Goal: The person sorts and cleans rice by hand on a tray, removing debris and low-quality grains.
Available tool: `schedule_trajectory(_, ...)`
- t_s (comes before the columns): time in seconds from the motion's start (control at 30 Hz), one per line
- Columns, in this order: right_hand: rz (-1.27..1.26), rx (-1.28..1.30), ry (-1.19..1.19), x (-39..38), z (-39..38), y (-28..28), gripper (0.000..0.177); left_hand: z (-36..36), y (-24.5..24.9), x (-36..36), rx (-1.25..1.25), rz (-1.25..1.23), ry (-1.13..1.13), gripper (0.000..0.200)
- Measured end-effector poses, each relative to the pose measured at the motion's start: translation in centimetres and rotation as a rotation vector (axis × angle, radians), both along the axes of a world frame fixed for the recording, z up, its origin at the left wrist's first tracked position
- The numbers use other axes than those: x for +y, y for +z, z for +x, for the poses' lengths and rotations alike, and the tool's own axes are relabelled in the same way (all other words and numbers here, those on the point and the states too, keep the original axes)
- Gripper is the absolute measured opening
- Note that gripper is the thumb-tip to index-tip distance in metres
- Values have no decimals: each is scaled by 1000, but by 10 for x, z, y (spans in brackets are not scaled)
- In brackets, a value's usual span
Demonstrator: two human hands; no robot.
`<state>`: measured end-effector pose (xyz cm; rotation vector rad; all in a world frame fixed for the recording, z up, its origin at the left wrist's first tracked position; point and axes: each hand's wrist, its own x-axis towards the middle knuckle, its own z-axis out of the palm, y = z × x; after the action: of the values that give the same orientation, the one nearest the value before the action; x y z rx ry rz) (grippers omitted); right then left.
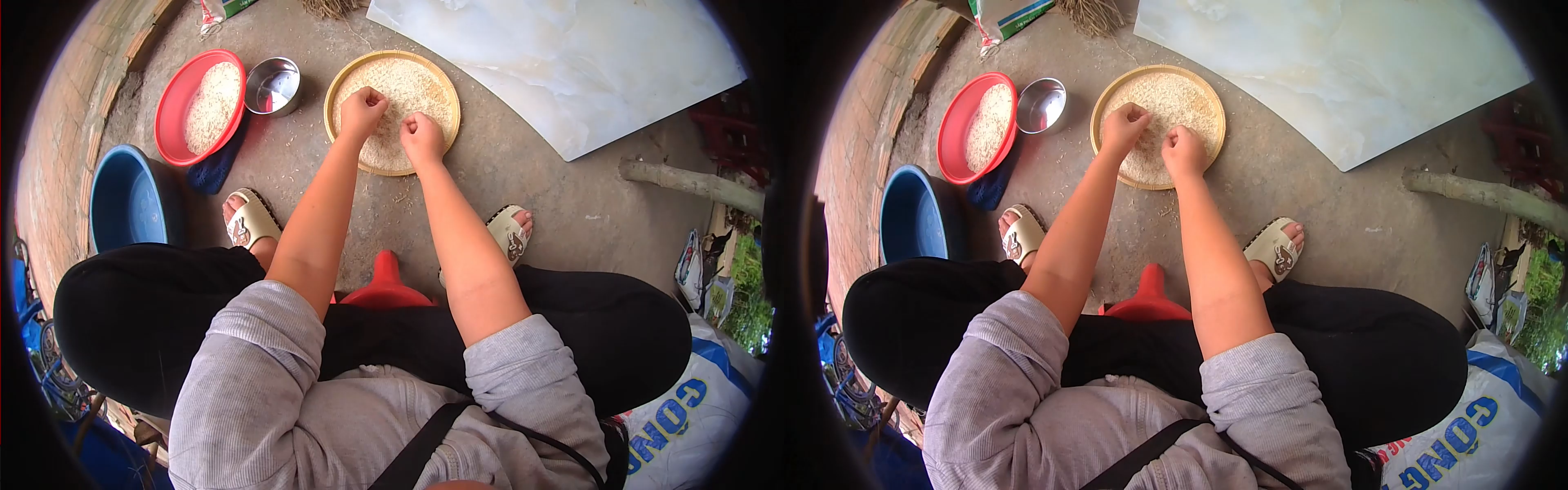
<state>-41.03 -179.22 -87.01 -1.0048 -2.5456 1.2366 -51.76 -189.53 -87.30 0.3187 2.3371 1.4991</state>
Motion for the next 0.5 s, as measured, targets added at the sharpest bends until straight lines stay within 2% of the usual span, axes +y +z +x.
schedule_trajectory(0.03,0,0,-2,-1,1,2,8,-4,2,-2,-120,67,8,14)
schedule_trajectory(0.1,95,-10,182,-6,3,6,8,-13,6,-3,-148,118,24,13)
schedule_trajectory(0.17,89,-35,220,-10,3,12,8,-20,10,-4,-371,389,5,13)
schedule_trajectory(0.27,128,-28,251,-9,0,15,9,-21,23,-4,-416,467,-1,11)
schedule_trajectory(0.43,230,-16,-74,23,-10,20,10,-18,28,-2,-580,665,93,9)
schedule_trajectory(0.5,255,12,-101,38,-8,17,11,-17,29,-3,-634,716,87,7)
